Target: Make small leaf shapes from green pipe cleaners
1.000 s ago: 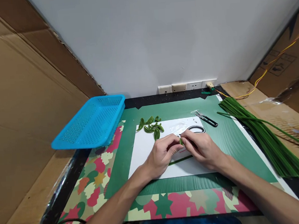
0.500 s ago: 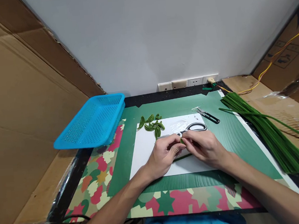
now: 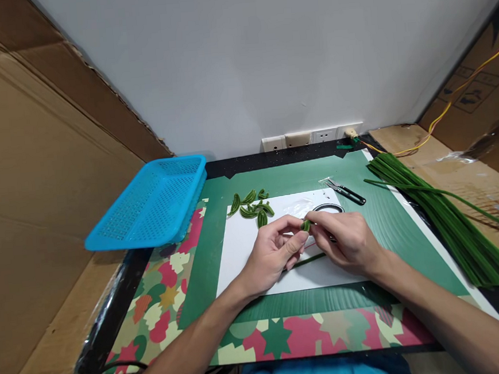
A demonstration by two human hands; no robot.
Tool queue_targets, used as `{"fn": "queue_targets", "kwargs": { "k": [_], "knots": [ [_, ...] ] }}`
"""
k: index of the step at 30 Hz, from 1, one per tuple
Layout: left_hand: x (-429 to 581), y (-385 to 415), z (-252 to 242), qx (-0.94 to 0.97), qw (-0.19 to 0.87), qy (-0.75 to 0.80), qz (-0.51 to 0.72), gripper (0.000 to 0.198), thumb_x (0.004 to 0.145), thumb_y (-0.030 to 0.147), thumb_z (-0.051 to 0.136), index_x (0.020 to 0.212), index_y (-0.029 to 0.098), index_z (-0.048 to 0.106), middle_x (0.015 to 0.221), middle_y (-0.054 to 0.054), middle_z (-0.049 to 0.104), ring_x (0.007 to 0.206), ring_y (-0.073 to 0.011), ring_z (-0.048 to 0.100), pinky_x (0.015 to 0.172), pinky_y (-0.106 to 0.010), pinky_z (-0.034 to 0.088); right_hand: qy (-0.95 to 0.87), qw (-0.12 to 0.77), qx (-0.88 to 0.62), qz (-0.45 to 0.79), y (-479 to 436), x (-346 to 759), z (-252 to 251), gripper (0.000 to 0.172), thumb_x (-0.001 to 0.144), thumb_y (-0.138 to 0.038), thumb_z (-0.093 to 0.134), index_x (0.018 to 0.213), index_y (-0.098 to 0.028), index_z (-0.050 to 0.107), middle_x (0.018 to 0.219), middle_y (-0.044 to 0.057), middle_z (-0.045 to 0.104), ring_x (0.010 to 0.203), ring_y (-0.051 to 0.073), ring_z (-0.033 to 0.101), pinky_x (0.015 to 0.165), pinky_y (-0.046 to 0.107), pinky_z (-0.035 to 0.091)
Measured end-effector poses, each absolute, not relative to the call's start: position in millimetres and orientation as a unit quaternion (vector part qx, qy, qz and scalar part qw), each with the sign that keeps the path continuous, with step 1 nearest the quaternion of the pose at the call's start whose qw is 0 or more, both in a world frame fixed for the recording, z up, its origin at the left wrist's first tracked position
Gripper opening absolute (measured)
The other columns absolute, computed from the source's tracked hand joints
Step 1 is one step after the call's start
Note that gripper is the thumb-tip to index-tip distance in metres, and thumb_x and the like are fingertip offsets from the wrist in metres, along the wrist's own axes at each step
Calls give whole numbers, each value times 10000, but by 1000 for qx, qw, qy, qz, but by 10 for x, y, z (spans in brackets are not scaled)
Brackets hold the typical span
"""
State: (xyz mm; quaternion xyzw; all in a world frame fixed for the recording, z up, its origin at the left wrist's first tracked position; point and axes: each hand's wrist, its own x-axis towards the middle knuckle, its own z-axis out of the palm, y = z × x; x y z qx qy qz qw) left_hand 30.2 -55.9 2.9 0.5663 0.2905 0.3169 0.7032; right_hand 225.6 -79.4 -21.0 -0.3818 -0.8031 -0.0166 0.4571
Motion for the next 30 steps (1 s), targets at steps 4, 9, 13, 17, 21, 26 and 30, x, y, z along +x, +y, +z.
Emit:
{"fn": "queue_targets", "kwargs": {
  "k": [4, 9, 13, 17, 21, 26, 30],
  "knots": [
    [303, -555, 26, 557, 708, 292, 321, 238, 960, 373, 738, 974, 157, 639, 657, 53, 523, 472, -33, 425, 426, -149, 321, -805, 445, -390, -38, -780, 2264, -217, 180, 1014, -117, 502, 1135, -145, 633, 683, 0, 674, 534, 134, 586, 553, 260, 418],
    [295, -550, 32, 557, 704, 310, 313, 290, 927, 412, 768, 947, 163, 622, 641, 57, 508, 461, -37, 416, 415, -157, 303, -803, 446, -392, -42, -766, 2299, -229, 170, 1018, -93, 544, 1116, -146, 672, 703, 4, 700, 540, 116, 596, 555, 253, 400],
    [292, -548, 52, 558, 700, 330, 299, 335, 923, 463, 757, 909, 153, 630, 634, 43, 535, 470, -45, 429, 416, -160, 315, -810, 420, -405, -55, -765, 2332, -223, 175, 1031, -107, 548, 1080, -164, 707, 642, -21, 629, 523, 107, 531, 547, 258, 354],
    [290, -544, 57, 553, 709, 332, 285, 340, 915, 459, 763, 873, 135, 666, 611, 37, 546, 454, -39, 416, 407, -157, 301, -815, 406, -408, -67, -765, 2333, -245, 203, 1033, -113, 542, 1110, -169, 721, 605, -34, 587, 502, 105, 487, 536, 264, 327],
    [270, -517, 39, 516, 746, 334, 257, 318, 918, 431, 755, 862, 121, 711, 595, 38, 531, 431, -30, 381, 398, -158, 267, -816, 412, -402, -46, -758, 2316, -285, 220, 1027, -100, 538, 1159, -154, 706, 681, -7, 678, 548, 107, 561, 562, 254, 362],
    [266, -488, 17, 476, 771, 344, 245, 292, 918, 402, 737, 842, 123, 697, 590, 44, 519, 407, -21, 336, 394, -162, 226, -791, 452, -413, 2, -770, 2290, -243, 143, 1019, -133, 572, 1001, -156, 712, 683, -1, 626, 550, 106, 524, 546, 242, 372],
    [284, -509, 4, 508, 742, 353, 259, 333, 941, 469, 693, 863, 149, 637, 638, 35, 538, 427, -43, 377, 396, -177, 227, -789, 462, -405, -10, -787, 2274, -193, 171, 981, -89, 585, 869, -165, 690, 711, 17, 613, 583, 116, 537, 550, 247, 381]
  ]
}}
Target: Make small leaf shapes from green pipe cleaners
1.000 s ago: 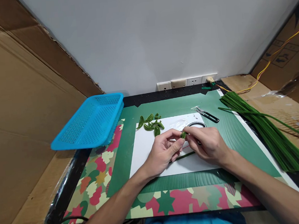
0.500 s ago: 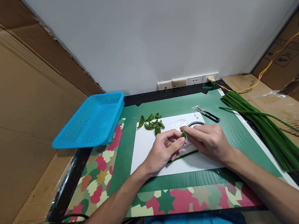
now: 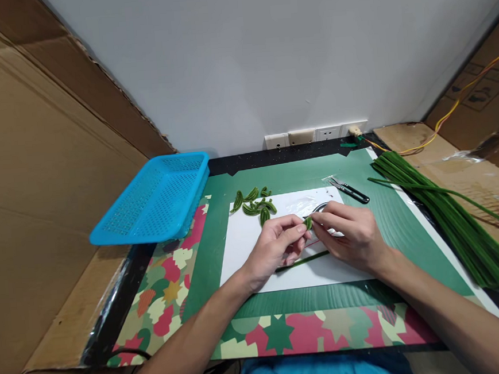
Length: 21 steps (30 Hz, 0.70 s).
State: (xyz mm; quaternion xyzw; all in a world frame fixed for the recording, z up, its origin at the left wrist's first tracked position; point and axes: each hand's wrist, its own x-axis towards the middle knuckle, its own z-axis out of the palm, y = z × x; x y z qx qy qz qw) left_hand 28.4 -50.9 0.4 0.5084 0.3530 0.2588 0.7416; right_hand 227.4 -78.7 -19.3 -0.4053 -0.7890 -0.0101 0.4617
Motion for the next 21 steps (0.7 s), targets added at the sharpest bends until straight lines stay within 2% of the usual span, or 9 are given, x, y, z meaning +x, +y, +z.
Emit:
{"fn": "queue_targets", "kwargs": {
  "k": [4, 7, 12, 21],
  "knots": [
    [296, -555, -3, 613, 637, 366, 290, 315, 963, 483, 680, 979, 174, 625, 722, 38, 536, 518, -64, 403, 471, -193, 283, -797, 443, -407, -53, -789, 2270, -195, 183, 969, -87, 577, 848, -178, 679, 668, 0, 573, 563, 120, 494, 536, 261, 348],
    [302, -576, -4, 681, 553, 378, 295, 319, 990, 460, 648, 887, 159, 655, 713, 24, 533, 604, -98, 447, 560, -215, 358, -803, 434, -404, -65, -788, 2270, -202, 187, 968, -91, 571, 840, -181, 673, 648, -10, 539, 554, 121, 467, 527, 264, 333],
    [294, -576, 10, 697, 543, 367, 290, 403, 1021, 452, 605, 745, 161, 646, 574, 34, 496, 525, -105, 437, 553, -239, 363, -805, 435, -398, -63, -793, 2274, -206, 190, 963, -80, 574, 823, -170, 665, 642, -13, 507, 550, 127, 437, 516, 270, 332],
    [282, -585, 71, 732, 512, 347, 286, 443, 1059, 422, 547, 718, 163, 662, 533, 24, 502, 516, -116, 463, 569, -251, 392, -805, 447, -385, -62, -792, 2271, -188, 193, 976, -74, 557, 857, -188, 657, 633, -17, 506, 549, 125, 429, 519, 264, 339]
  ]
}}
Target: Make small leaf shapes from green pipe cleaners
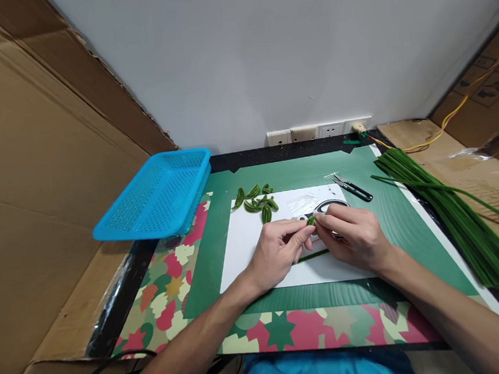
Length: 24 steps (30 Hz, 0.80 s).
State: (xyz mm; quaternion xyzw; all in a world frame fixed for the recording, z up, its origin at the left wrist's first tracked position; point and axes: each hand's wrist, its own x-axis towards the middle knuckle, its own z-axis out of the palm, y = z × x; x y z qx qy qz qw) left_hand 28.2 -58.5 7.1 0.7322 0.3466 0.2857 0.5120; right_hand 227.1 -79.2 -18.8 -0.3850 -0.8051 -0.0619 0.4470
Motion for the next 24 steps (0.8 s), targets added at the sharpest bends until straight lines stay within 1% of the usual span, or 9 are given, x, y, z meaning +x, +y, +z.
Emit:
{"fn": "queue_targets", "kwargs": {
  "k": [3, 5, 9, 11, 14, 17, 20, 24],
  "knots": [
    [289, -601, 86, 729, 515, 346, 290, 446, 1058, 408, 556, 704, 158, 661, 543, 21, 513, 521, -107, 477, 576, -244, 401, -800, 458, -386, -50, -799, 2264, -166, 190, 975, -69, 566, 862, -191, 659, 630, -17, 520, 543, 124, 447, 518, 265, 347],
    [298, -609, 81, 715, 527, 352, 294, 439, 1044, 414, 583, 700, 152, 661, 561, 20, 523, 515, -95, 477, 553, -233, 395, -797, 464, -385, -44, -802, 2263, -160, 184, 973, -65, 572, 872, -188, 664, 635, -14, 533, 543, 124, 462, 518, 266, 356],
    [317, -591, 36, 632, 611, 363, 310, 376, 949, 481, 715, 790, 142, 676, 634, 23, 566, 478, -69, 467, 454, -201, 366, -801, 455, -385, -62, -798, 2278, -174, 164, 984, -84, 577, 905, -188, 677, 644, -8, 560, 548, 126, 489, 524, 267, 364],
    [323, -567, 12, 584, 656, 361, 313, 391, 919, 523, 738, 848, 146, 662, 688, 18, 599, 444, -56, 476, 389, -183, 331, -801, 451, -385, -80, -794, 2290, -186, 157, 990, -93, 580, 916, -185, 683, 634, -10, 557, 545, 126, 490, 528, 270, 363],
    [325, -539, -5, 538, 702, 354, 304, 381, 920, 530, 735, 903, 167, 620, 729, 26, 619, 394, -43, 479, 323, -162, 292, -806, 437, -384, -110, -790, 2301, -198, 158, 990, -92, 587, 901, -184, 681, 621, -13, 552, 540, 126, 472, 527, 275, 351],
    [326, -533, -1, 516, 733, 335, 291, 341, 933, 486, 739, 913, 178, 594, 695, 48, 597, 387, -38, 475, 324, -146, 317, -808, 432, -383, -120, -787, 2300, -199, 160, 977, -90, 607, 861, -180, 671, 617, -12, 549, 535, 127, 458, 518, 281, 342],
    [331, -538, 10, 490, 757, 320, 289, 307, 959, 455, 717, 921, 179, 587, 713, 49, 590, 396, -30, 476, 338, -139, 329, -803, 438, -396, -81, -781, 2290, -196, 155, 981, -97, 592, 883, -181, 676, 661, 2, 586, 565, 129, 510, 541, 267, 384],
    [334, -540, 15, 448, 785, 316, 289, 301, 949, 441, 732, 945, 189, 567, 725, 54, 576, 392, -20, 443, 346, -136, 278, -796, 449, -406, -10, -779, 2272, -194, 154, 997, -100, 559, 951, -178, 683, 741, 24, 635, 615, 128, 581, 585, 246, 454]
  ]
}}
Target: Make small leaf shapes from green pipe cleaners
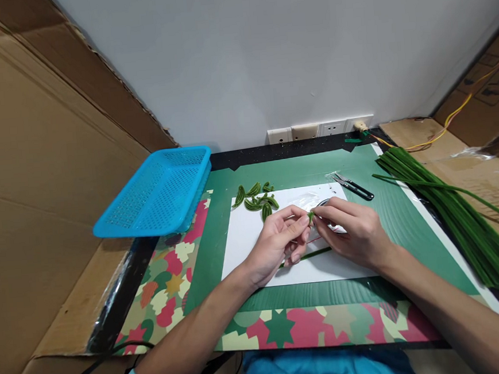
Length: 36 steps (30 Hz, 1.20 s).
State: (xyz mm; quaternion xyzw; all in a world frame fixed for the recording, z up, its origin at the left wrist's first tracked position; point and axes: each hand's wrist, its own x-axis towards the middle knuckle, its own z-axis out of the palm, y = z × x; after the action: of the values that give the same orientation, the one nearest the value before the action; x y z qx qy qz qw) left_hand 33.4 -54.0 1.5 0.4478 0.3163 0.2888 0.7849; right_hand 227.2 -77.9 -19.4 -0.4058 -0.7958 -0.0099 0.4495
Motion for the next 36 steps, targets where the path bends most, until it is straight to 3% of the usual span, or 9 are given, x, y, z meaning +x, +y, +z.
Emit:
{"fn": "queue_targets", "kwargs": {
  "k": [11, 21, 29, 36],
  "knots": [
    [329, -545, 8, 351, 846, 293, 273, 229, 967, 351, 716, 950, 207, 538, 719, 66, 510, 407, -16, 411, 360, -130, 247, -789, 457, -411, -4, -794, 2246, -224, 139, 995, -96, 574, 1044, -164, 685, 803, 46, 690, 639, 136, 618, 624, 257, 499],
    [358, -589, -5, 316, 871, 263, 269, 211, 972, 322, 697, 945, 217, 517, 729, 74, 503, 368, -22, 408, 303, -134, 227, -766, 490, -414, -36, -850, 2187, -136, 124, 967, -93, 636, 893, -175, 692, 708, 23, 666, 582, 120, 566, 575, 256, 462],
    [390, -619, -19, 299, 881, 236, 281, 148, 989, 273, 663, 955, 206, 536, 699, 76, 487, 356, -31, 451, 321, -136, 288, -751, 519, -408, -25, -868, 2158, -134, 139, 940, -67, 656, 857, -173, 691, 665, 6, 631, 551, 112, 550, 549, 252, 452],
    [381, -601, -37, 297, 877, 235, 294, 155, 1002, 255, 632, 913, 192, 522, 678, 75, 472, 360, -39, 480, 341, -140, 317, -768, 489, -413, -26, -837, 2203, -177, 115, 946, -76, 649, 902, -176, 686, 708, 17, 649, 579, 120, 562, 574, 256, 461]
  ]
}}
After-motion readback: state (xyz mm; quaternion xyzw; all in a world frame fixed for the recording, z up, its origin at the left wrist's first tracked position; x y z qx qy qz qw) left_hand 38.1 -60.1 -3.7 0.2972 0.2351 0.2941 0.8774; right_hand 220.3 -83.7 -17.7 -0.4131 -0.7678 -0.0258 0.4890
